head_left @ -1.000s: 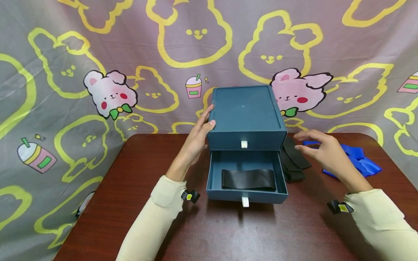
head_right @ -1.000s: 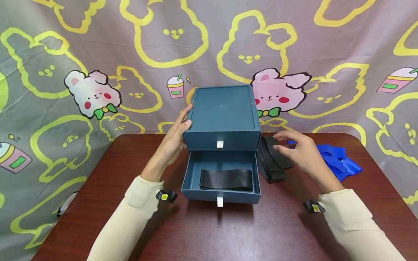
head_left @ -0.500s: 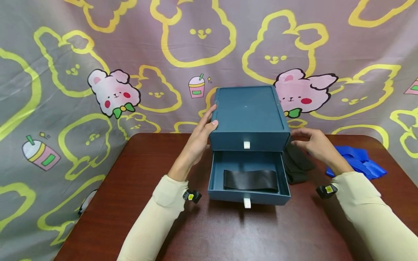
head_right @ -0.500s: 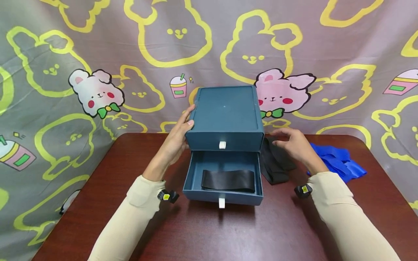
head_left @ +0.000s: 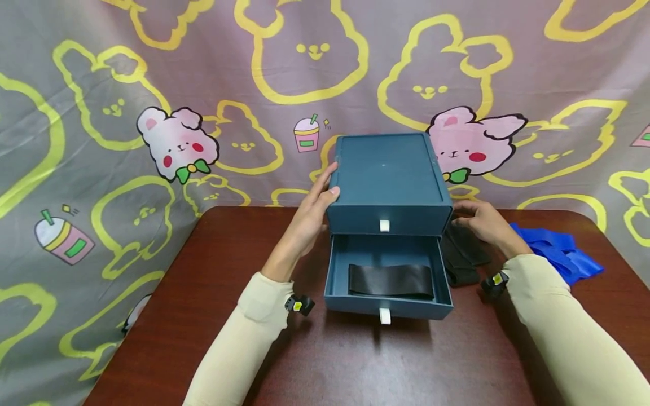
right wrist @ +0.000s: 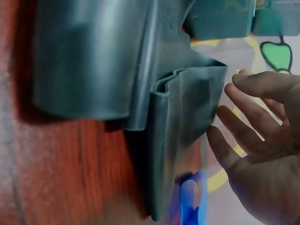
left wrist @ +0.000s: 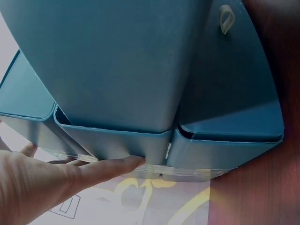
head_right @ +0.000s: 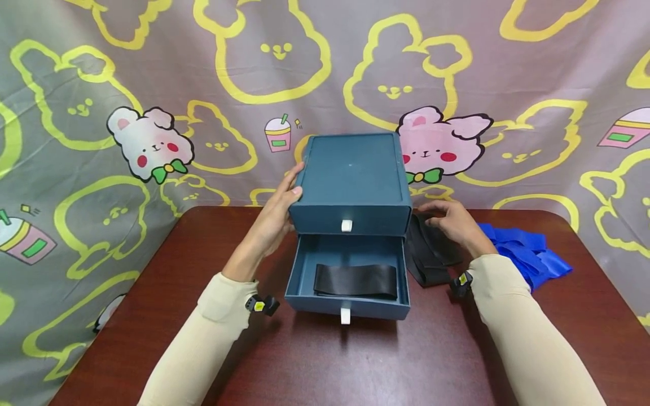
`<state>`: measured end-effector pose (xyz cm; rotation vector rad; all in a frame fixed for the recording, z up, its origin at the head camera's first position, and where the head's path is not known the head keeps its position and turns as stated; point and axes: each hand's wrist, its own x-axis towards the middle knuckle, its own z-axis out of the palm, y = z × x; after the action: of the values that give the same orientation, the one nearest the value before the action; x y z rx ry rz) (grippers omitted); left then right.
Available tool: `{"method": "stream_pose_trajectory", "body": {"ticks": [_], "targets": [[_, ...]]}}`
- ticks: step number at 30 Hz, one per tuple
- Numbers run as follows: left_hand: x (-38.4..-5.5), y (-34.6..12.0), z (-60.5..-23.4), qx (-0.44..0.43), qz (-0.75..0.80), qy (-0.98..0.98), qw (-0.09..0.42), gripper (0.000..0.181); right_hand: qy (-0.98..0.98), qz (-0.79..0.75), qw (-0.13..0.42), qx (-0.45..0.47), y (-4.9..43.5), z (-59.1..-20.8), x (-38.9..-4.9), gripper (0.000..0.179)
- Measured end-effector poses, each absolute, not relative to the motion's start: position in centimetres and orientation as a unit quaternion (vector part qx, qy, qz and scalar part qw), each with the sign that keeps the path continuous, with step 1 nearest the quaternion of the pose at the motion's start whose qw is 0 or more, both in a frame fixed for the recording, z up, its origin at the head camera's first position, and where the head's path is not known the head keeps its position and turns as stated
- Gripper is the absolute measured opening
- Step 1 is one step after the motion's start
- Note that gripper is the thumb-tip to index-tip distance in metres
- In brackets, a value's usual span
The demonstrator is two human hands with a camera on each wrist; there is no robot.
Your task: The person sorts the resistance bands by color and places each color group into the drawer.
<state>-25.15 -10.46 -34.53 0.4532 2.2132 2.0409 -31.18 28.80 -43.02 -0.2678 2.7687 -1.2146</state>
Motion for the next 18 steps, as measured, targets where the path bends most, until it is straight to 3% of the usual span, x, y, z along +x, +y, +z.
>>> {"method": "stream_pose_trajectory", "body": {"ticks": [18], "targets": [[-25.1,-10.6,-34.5,0.147,0.668,0.728,0.049,0.058,0.882,-0.451,0.102,-0.090,29.7,-44.6,-32.8,0.037]]}}
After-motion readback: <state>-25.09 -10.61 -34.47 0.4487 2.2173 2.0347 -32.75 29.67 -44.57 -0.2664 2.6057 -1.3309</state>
